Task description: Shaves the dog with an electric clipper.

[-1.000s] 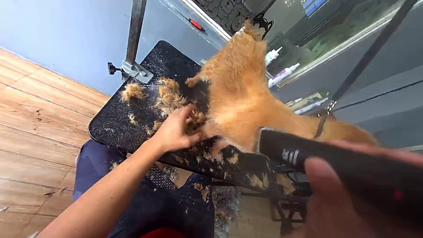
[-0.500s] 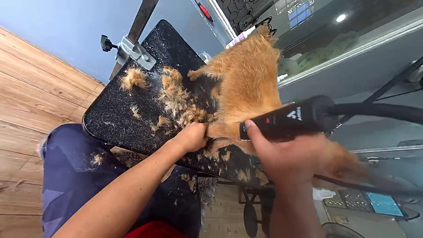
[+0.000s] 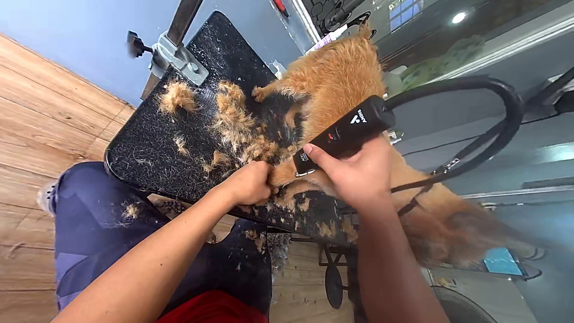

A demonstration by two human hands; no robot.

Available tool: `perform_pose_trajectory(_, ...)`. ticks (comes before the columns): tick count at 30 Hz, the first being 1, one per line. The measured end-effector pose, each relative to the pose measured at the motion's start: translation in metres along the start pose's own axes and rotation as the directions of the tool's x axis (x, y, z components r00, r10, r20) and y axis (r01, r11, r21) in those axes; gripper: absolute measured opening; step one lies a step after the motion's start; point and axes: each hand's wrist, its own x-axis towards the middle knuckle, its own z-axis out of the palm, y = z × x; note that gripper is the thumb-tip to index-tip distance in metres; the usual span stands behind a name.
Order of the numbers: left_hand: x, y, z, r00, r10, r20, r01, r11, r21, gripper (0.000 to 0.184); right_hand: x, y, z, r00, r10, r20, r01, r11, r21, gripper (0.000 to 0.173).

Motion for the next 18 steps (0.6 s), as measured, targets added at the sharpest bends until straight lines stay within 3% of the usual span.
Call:
perform_pose_trajectory(2,-0.008,0.002,-0.001,0.999,0.000,0.036,0.004,0.993,-0.116,0.023,-0.003,-0.001,-0.015,0.991,-0.101,0.090,0.075,0.964,0.256,0.057)
perform_pose_trajectory(4,-0.014,0.004,0.000,0.996,0.024,0.084,-0.003,0.970,-0.245,0.020,-0.012,-0.007,-0.031,0.975,-0.223,0.018,0.196,0.889,0.415,0.059)
perform_pose_trajectory(7,-0.019,0.003,0.004,0.989,0.038,0.143,0.007,0.954,-0.301,0.017,-0.016,-0.009,-0.056,0.893,-0.361,-0.268,0.429,0.862,0.270,0.058)
perform_pose_trajectory(9,-0.023,0.007,0.007,0.983,-0.013,0.184,0.070,0.949,-0.307,0.020,-0.015,-0.005,-0.072,0.900,-0.315,-0.301,0.363,0.925,0.117,0.059)
perform_pose_trajectory(11,-0.025,0.008,0.012,0.981,-0.010,0.194,0.072,0.947,-0.313,0.022,-0.013,-0.001,-0.076,0.946,-0.217,-0.242,0.229,0.973,0.019,0.057)
perform_pose_trajectory(18,-0.034,0.010,0.032,0.990,0.005,0.139,0.048,0.928,-0.371,0.014,0.001,0.007,-0.049,0.999,0.044,-0.026,-0.046,0.995,-0.090,0.056)
